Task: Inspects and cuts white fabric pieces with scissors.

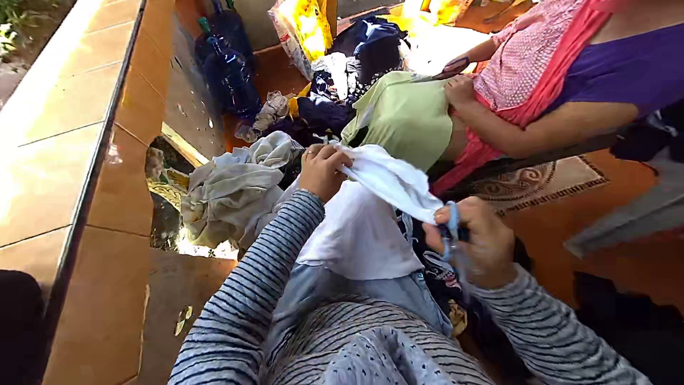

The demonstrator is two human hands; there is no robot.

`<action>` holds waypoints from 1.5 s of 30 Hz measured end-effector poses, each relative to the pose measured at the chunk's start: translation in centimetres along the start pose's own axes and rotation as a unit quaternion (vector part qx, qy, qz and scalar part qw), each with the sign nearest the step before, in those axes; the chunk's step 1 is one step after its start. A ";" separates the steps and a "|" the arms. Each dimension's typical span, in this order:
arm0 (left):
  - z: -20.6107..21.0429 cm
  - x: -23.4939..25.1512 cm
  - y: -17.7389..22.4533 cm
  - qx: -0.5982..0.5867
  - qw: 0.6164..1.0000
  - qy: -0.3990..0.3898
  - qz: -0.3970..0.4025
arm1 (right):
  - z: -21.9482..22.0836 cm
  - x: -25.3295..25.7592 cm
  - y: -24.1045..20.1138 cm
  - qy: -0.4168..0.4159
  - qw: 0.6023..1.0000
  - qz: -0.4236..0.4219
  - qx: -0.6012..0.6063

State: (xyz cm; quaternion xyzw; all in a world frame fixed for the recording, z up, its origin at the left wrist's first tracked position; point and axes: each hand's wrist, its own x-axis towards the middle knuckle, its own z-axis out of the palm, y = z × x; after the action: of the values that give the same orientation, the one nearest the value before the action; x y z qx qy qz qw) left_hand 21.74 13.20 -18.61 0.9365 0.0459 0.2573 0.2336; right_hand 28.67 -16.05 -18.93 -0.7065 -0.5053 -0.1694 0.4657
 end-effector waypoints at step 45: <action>4.4 -13.1 6.6 -0.420 0.699 -0.152 -0.558 | -0.2 -6.5 -2.8 -0.460 0.486 0.629 0.396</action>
State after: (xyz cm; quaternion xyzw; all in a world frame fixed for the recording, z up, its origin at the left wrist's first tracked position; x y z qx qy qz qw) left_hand 12.47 2.86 -24.98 0.5700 0.4112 -0.0742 0.7075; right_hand 23.51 -19.67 -22.10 -0.5546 -0.0825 0.7353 0.3807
